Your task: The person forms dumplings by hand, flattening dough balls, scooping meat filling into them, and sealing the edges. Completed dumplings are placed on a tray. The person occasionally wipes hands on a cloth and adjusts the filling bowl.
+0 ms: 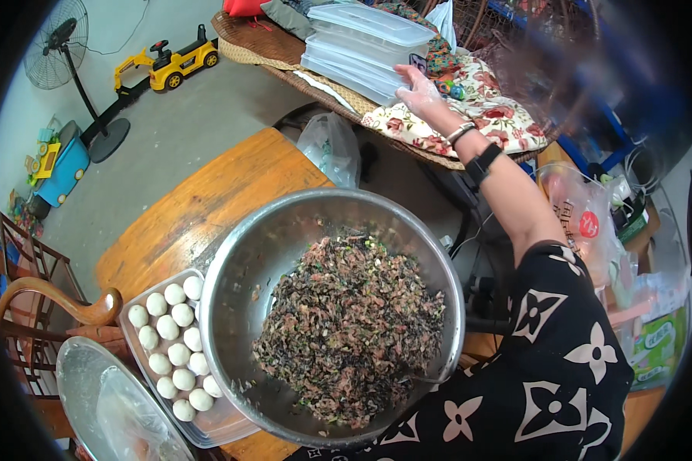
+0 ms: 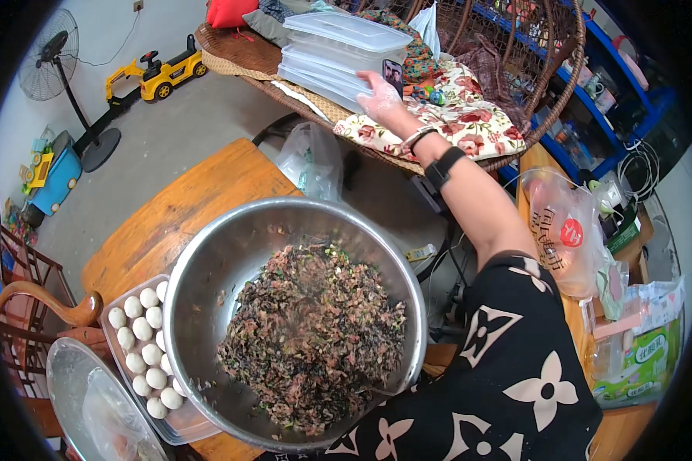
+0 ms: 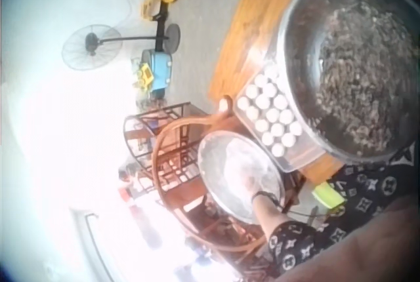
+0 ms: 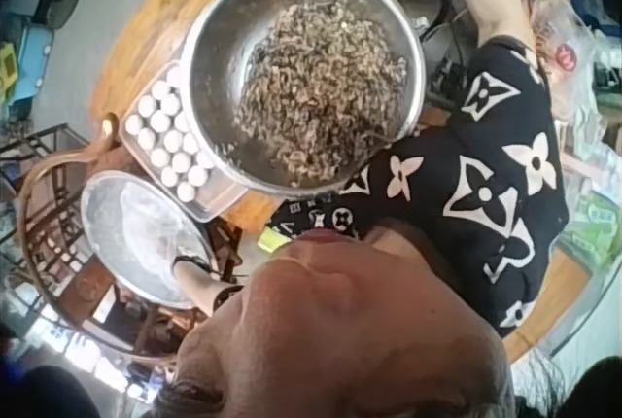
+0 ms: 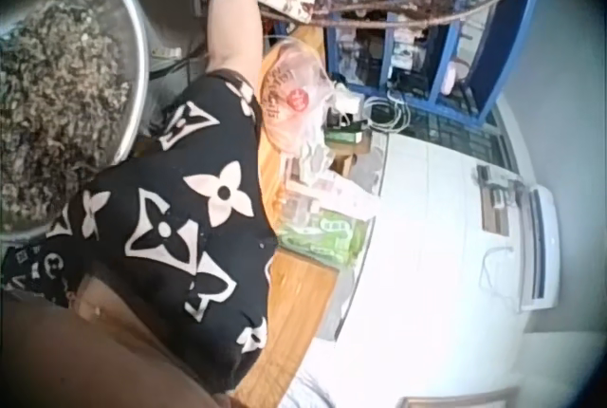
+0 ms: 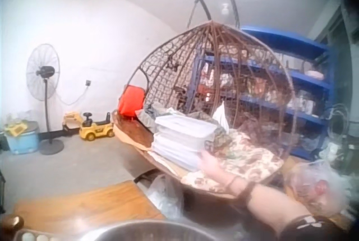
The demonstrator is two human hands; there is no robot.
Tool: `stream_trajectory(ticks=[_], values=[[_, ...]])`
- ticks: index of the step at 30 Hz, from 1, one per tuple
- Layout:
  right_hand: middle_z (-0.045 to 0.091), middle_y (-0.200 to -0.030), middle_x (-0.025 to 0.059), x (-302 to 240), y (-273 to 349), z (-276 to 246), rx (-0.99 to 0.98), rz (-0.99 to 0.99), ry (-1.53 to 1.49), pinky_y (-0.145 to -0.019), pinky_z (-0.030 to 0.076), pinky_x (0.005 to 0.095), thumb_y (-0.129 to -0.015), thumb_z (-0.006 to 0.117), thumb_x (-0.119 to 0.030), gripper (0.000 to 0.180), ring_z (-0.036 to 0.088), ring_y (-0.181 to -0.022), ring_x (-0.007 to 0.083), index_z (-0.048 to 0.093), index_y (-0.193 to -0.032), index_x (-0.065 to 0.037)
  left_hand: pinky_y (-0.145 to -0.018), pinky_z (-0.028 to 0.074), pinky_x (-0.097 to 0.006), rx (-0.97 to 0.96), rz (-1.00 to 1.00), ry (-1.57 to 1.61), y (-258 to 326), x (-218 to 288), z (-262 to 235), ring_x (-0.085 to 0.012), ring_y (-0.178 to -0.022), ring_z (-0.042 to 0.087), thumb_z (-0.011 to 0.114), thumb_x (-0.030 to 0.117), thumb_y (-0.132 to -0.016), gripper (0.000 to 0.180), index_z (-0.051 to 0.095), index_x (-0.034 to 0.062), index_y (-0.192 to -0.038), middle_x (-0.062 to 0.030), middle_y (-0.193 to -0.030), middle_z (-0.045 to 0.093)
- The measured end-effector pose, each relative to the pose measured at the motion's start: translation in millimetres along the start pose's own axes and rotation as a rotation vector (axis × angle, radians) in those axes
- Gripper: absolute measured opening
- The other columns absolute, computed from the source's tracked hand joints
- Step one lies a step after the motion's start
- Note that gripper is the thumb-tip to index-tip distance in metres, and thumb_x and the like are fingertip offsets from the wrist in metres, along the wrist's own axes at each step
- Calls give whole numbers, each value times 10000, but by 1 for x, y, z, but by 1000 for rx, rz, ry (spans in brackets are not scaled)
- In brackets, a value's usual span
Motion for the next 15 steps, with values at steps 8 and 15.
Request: stream_trajectory(ticks=[8, 15], values=[[591, -1348, 119, -173, 148, -71, -228, -242, -244, -945, 510, 350, -896, 567, -63, 487, 577, -1187, 193, 531, -1382, -63, -1026, 470, -371, -21, 90, -1, -26, 38, 16, -281, -1281, 489, 704, 40, -861, 608, 451, 7, -1413, -164, -1431, 484], [603, -1358, 158, -230, 232, -120, -270, -379, -110, -910, 498, 334, -931, 554, -66, 332, 641, -1104, 233, 610, -1257, -38, -998, 482, -375, -2, 122, 20, -20, 53, 14, -280, -1258, 501, 687, 40, -868, 570, 462, 9, -1391, -161, -1408, 492]])
Point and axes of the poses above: each hand's wrist, its own y-axis away from the middle knuckle, its own z-axis out of the palm, x = y × z, the point moved 6 cm from there along -y, towards the middle knuckle
